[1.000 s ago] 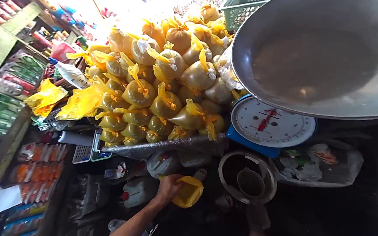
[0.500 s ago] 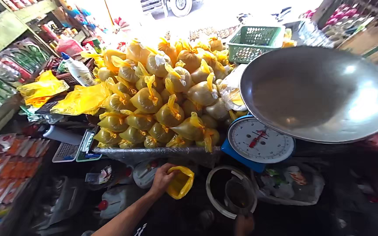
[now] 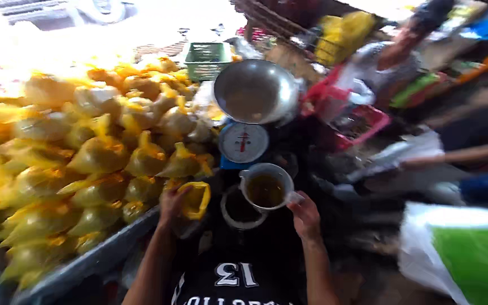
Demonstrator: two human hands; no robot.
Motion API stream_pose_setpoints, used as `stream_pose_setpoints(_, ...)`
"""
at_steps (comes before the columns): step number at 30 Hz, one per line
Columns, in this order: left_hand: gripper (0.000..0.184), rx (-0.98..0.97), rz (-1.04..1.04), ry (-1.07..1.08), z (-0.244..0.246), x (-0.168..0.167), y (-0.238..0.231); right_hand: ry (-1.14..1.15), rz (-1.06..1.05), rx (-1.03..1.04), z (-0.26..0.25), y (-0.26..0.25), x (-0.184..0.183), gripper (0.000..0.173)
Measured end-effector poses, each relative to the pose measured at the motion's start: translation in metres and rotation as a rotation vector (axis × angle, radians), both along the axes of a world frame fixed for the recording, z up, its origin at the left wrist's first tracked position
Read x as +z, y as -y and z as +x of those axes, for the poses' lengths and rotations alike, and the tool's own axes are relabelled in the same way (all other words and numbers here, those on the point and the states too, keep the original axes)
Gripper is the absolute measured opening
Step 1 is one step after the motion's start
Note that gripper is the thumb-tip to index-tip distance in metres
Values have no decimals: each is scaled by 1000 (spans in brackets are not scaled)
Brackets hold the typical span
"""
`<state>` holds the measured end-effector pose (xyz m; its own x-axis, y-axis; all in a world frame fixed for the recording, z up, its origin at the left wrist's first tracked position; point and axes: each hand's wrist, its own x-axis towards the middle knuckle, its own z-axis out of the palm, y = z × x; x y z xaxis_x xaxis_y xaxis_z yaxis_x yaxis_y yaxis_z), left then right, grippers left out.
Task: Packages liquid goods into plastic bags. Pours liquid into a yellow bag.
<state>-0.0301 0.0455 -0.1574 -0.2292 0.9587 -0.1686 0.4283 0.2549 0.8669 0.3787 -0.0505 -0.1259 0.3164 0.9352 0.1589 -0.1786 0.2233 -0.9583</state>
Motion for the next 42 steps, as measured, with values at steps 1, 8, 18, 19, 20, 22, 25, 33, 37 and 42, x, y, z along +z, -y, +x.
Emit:
stream_pose_setpoints(1,42,-39,-1,-45,5,5,-8,16,29,-51,-3,-3,17,35)
stream_pose_setpoints(8,39,-269,120,-136,46,56,-62,290,-29,-391,-8,-24,100,42)
stream_pose_setpoints(18,36,-331,157,-247,77,118,-87,792,49,-345,-23,-60,185,56)
stream_pose_setpoints(19,34,-333,162,-242,77,121,-86,875,31,-343,-26,-64,192,60)
stream_pose_setpoints(20,34,-336,162,-242,77,124,-85,954,3,-336,-29,-67,198,64)
stream_pose_setpoints(22,35,-337,153,-262,77,128,-84,1085,-46,-296,-36,-72,211,69)
stream_pose_setpoints(25,36,-347,149,-296,77,132,-83,1187,-49,-221,-47,-77,230,71)
stream_pose_setpoints(33,44,-352,114,-286,74,137,-82,1424,-80,-127,-66,-85,274,81)
stream_pose_setpoints(37,45,-374,84,-303,69,135,-83,1491,-60,-130,-71,-89,287,85)
stream_pose_setpoints(42,41,-364,82,-275,66,132,-83,1589,-59,-135,-82,-90,301,91)
